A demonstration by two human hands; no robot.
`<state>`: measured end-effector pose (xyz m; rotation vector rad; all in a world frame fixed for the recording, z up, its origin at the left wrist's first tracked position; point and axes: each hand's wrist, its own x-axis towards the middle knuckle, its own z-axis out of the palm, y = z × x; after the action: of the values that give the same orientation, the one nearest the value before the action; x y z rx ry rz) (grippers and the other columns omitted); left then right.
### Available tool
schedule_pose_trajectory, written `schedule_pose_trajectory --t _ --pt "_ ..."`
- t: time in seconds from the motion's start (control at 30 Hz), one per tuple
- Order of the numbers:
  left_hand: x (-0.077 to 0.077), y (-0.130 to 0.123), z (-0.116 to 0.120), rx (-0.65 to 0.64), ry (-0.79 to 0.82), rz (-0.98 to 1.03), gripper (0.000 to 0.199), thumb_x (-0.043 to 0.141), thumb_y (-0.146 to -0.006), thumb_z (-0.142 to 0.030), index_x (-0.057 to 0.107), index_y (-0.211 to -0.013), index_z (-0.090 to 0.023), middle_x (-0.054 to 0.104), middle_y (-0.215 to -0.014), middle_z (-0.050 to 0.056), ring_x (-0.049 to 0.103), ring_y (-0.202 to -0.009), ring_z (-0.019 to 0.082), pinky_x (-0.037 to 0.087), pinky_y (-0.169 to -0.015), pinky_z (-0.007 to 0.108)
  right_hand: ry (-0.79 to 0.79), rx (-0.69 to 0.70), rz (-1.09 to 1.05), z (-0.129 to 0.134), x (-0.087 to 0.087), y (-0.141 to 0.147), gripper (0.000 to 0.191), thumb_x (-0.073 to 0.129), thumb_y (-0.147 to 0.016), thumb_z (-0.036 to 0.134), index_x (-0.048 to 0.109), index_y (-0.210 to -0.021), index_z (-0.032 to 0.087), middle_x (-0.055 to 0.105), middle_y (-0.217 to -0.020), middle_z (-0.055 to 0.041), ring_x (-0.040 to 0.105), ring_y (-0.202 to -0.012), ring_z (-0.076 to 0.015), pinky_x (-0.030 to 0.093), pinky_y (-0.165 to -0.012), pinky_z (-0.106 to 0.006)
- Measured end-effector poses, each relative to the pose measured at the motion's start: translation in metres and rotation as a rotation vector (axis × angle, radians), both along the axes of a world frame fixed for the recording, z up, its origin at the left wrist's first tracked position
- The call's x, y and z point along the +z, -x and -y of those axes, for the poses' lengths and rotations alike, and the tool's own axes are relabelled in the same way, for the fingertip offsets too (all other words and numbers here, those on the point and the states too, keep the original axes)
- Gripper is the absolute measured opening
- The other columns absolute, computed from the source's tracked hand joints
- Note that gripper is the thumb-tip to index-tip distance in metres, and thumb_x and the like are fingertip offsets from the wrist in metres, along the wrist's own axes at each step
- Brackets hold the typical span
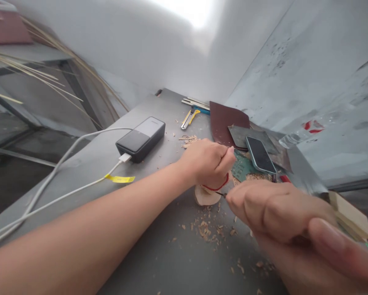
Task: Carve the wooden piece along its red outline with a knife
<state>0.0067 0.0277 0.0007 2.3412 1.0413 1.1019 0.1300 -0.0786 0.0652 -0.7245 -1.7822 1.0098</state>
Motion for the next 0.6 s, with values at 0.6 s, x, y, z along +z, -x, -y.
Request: schedule_pose_trajectory --t 0.6 --pt "-0.001 -0.001 0.000 -0.007 0.000 0.024 0.052 0.037 -0.099 -0.034 0.055 -0.053 -0.019 0.055 -0.051 0.003 0.035 -0.049 0.014 0.021 -0.057 0.035 -0.056 0.072 0.060 -0.007 -0.011 0.002 0.051 0.034 -0.107 0.045 0.028 -0.062 0.022 0.024 -0.053 0.0035 0.029 -0.046 -0.0129 0.031 -0.051 -0.034"
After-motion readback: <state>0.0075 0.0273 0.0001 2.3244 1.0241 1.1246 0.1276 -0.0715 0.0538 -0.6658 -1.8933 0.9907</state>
